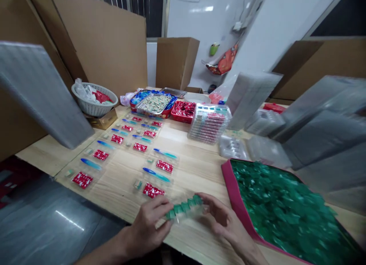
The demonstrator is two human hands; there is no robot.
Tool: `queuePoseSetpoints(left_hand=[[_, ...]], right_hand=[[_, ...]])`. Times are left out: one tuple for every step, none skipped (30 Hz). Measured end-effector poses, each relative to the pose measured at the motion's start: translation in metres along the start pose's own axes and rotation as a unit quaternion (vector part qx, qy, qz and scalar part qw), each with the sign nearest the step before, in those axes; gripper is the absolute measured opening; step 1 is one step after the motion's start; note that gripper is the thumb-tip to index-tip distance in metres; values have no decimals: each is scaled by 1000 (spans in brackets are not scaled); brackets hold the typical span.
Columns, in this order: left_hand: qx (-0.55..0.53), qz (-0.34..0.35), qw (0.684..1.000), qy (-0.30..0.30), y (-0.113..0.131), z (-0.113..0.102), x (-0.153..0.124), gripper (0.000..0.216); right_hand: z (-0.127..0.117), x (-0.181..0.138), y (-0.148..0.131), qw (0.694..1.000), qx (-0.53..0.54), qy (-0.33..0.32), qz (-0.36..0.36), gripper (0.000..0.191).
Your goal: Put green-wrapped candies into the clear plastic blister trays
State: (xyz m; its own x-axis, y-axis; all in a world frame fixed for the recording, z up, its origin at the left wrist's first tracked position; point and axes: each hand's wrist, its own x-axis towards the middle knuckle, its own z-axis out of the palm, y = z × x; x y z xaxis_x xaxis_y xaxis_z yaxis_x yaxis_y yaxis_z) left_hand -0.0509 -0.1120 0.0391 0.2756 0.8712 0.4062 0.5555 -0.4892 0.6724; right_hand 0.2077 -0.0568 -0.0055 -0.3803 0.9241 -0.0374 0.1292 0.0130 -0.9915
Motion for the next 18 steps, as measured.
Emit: queuePoseSetpoints(left_hand=[[-18,-20,999,22,-3,-5,6,27],[-37,-42,998,35,-8,-10,12,24],[-58,-69,995,46,-14,-15,20,22],[-83,-101,990,57,-21,-19,30,21],[-104,-135,983,71,-31,-23,40,22],[-119,-173,973,91,-42,-26,52,27],[-125,-210,964,110,-56,-29,64,31],[-90,-240,960,116,-70,-31,77,31],[-23,-266,958,107,-85,-33,91,28],[8,-279,955,101,-100,-35,104,25],[28,-284,954,95,-114,-36,115,22],[56,-290,951,88,-125,-36,126,18],[82,-294,949,78,-134,-36,134,14],[110,-296,947,67,-141,-36,140,10],[140,-296,943,53,-145,-35,144,7],[170,-293,940,38,-147,-34,145,6],[198,-288,937,23,-147,-32,145,6],[223,-280,934,9,-145,-30,144,6]], right_hand=[[2,4,-1,1000,-6,6,-6,64],[4,10,-2,1000,-18,22,-8,59],[7,18,-4,999,-30,44,-8,51],[11,27,-7,997,-38,64,-10,41],[16,38,-10,996,-39,80,-14,34],[21,52,-15,995,-33,90,-21,31],[27,67,-19,995,-21,97,-29,31],[32,83,-22,995,-7,98,-36,32],[37,100,-24,994,9,101,-37,34],[41,116,-25,994,18,103,-30,35],[45,132,-24,994,19,108,-18,35],[47,146,-21,994,13,112,0,34],[49,158,-17,993,3,115,17,33],[49,167,-12,993,-8,117,32,31],[49,174,-6,992,-19,120,42,30],[49,178,1,991,-29,125,47,29],[48,181,6,989,-39,132,48,28],[47,181,12,988,-51,141,49,27]])
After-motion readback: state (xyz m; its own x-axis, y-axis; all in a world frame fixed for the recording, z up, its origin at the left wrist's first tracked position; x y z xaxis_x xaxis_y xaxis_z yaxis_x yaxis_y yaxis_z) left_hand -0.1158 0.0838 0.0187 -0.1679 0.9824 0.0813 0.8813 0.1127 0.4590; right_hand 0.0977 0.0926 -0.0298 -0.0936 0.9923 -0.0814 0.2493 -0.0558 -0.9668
